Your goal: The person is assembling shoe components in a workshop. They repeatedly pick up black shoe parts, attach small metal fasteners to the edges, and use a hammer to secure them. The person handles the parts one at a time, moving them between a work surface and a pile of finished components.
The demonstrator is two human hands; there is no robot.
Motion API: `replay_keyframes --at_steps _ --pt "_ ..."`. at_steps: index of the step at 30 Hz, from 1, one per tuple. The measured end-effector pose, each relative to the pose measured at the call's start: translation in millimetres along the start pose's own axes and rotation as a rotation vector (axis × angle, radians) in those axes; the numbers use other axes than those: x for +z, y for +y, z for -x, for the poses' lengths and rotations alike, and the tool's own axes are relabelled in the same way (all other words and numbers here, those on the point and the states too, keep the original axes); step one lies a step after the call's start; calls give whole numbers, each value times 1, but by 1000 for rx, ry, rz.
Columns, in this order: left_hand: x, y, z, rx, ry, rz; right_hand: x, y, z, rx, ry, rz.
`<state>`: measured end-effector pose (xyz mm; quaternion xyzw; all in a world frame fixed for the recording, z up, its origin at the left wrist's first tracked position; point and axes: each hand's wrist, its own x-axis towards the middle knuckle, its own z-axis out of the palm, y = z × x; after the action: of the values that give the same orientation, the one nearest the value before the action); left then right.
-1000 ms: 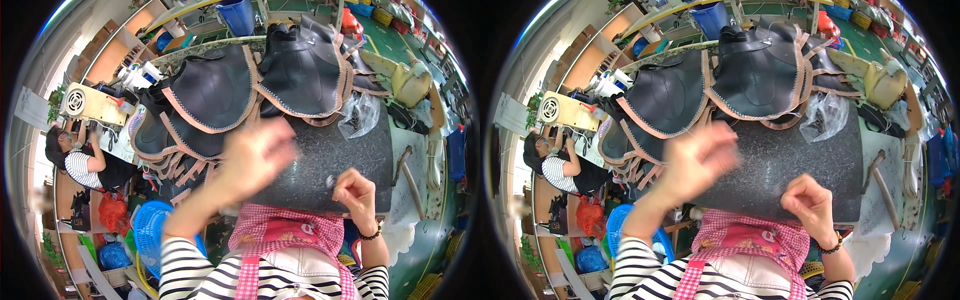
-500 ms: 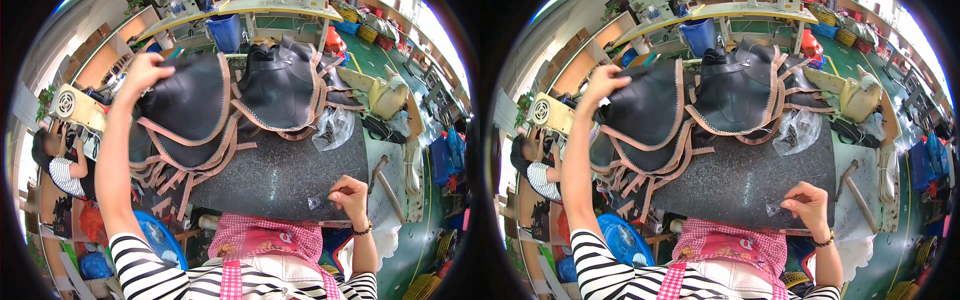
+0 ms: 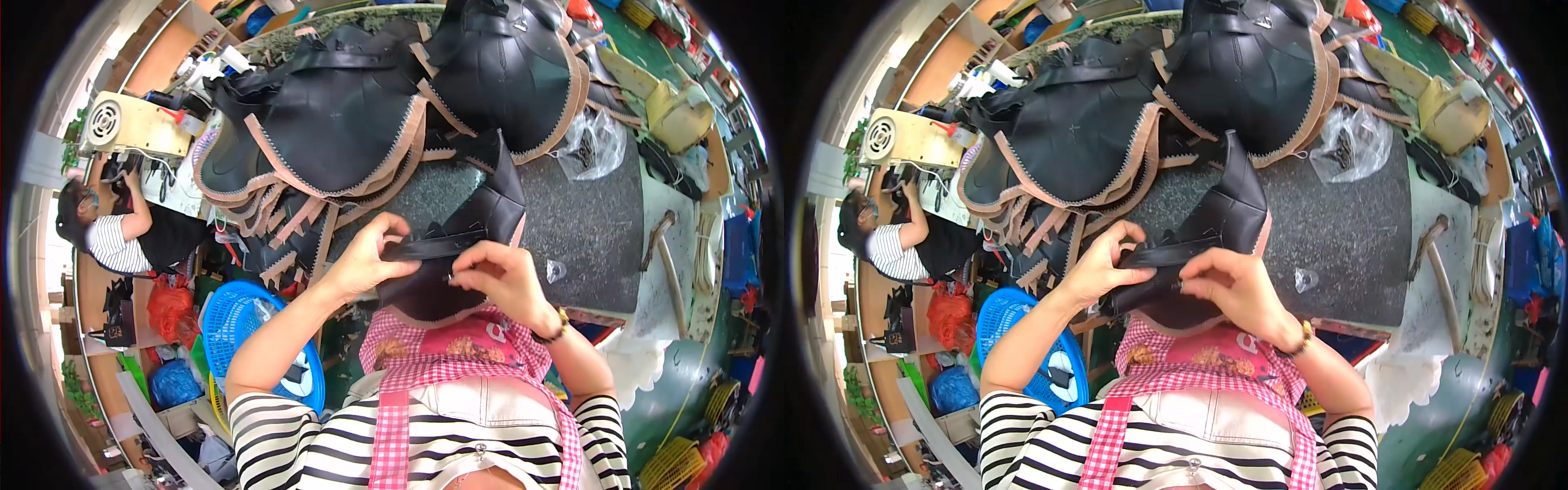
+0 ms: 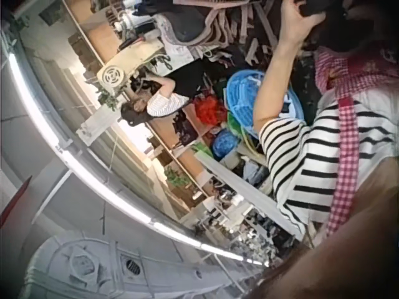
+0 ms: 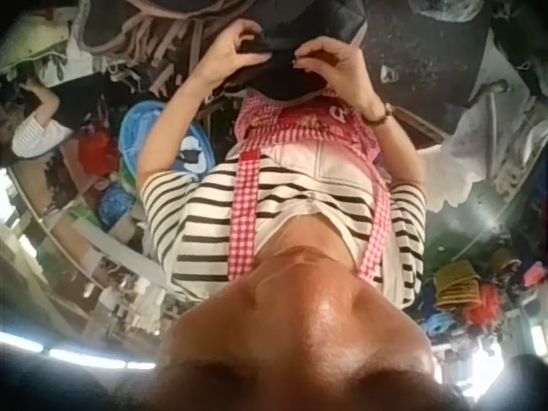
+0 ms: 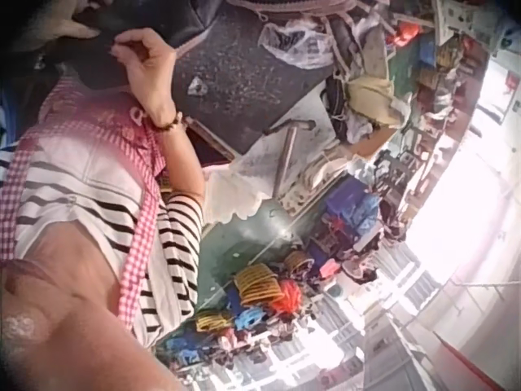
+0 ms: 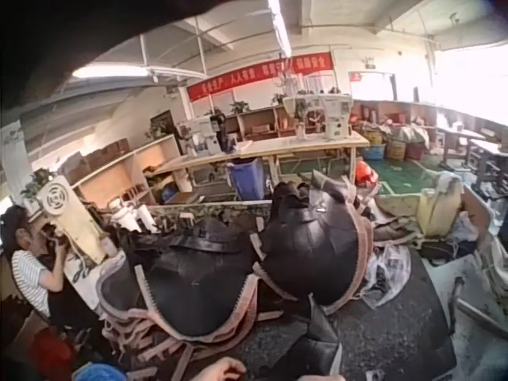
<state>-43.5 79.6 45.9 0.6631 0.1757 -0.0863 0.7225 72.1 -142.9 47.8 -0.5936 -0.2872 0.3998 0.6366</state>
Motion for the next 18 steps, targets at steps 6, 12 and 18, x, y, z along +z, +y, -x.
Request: replay_keyframes --at_steps 6,12,18 --pt "-1 29 -21 -243 -291 -157 4 33 0 -92 76 -45" --pt "25 41 -28 -87 -369 -235 -1 31 18 -147 215 -93" --pt "39 37 -16 -158 -244 -176 6 34 28 -155 320 -96"
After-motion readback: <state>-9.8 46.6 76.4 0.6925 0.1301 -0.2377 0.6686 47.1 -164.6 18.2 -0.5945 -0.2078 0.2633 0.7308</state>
